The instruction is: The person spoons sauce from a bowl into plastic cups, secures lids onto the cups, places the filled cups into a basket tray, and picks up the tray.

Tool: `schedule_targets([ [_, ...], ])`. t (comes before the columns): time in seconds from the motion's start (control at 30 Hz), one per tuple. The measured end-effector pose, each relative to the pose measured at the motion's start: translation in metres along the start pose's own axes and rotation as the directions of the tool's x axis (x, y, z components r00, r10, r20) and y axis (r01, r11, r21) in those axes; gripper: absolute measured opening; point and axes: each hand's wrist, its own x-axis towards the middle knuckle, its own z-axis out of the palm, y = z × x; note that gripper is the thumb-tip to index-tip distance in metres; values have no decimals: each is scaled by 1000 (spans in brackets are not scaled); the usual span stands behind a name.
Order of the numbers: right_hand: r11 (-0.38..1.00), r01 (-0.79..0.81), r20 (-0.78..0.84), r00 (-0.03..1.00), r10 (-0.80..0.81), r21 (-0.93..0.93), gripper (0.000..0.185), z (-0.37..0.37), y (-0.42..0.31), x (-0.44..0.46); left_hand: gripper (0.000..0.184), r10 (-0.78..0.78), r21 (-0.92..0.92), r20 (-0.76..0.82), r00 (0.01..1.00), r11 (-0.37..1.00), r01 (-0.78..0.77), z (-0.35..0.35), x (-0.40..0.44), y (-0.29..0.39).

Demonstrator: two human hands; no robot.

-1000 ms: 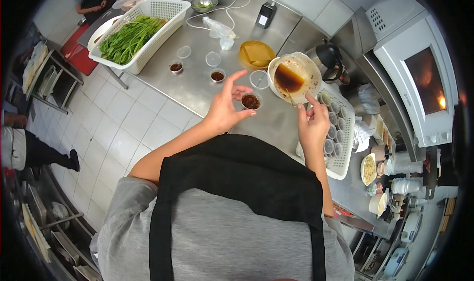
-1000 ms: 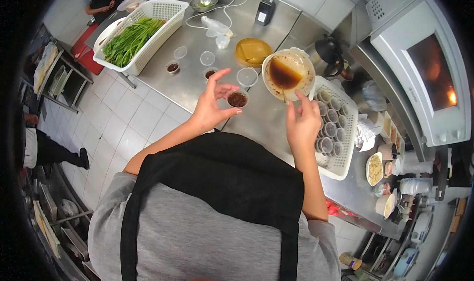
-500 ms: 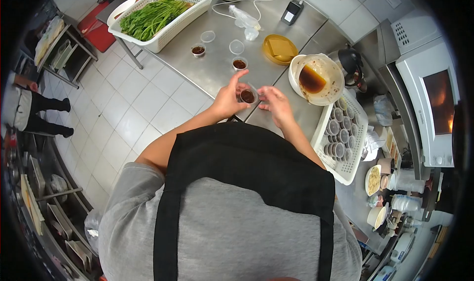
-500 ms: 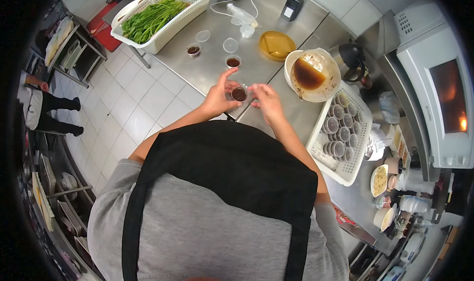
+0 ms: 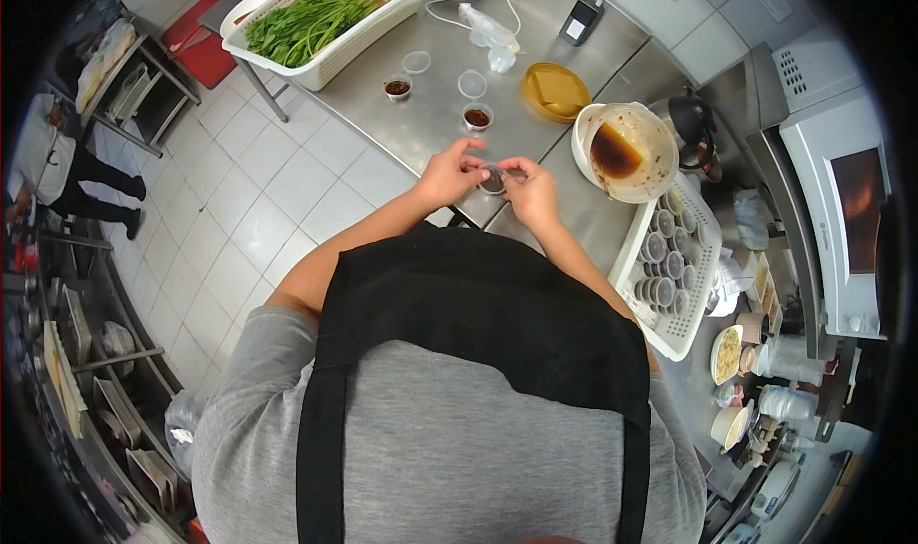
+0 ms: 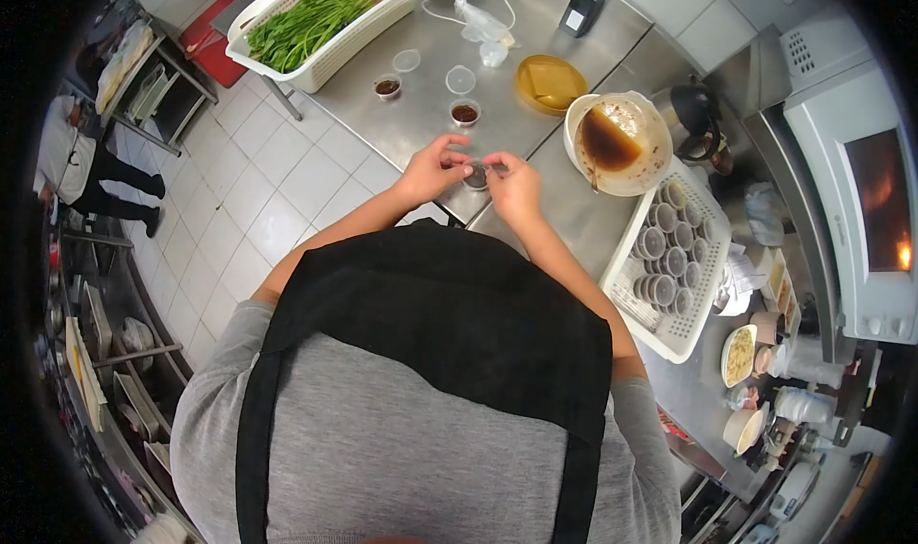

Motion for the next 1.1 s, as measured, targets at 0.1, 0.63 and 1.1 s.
schedule_targets([
  [0.1,994,-54,14,999,53,94,17,1,1,3,59,-29,128,-1,1000,991,29,1,5,5],
  [0.63,907,-410,272,866,420,-97,20,-12,-14,44,41,-488,704,184,853,671,232,5,60,51],
  [1.1,935,-348,183,917,356,-72,22,-4,-11,31,42,-426,474,257,867,838,271,-4,60,38],
])
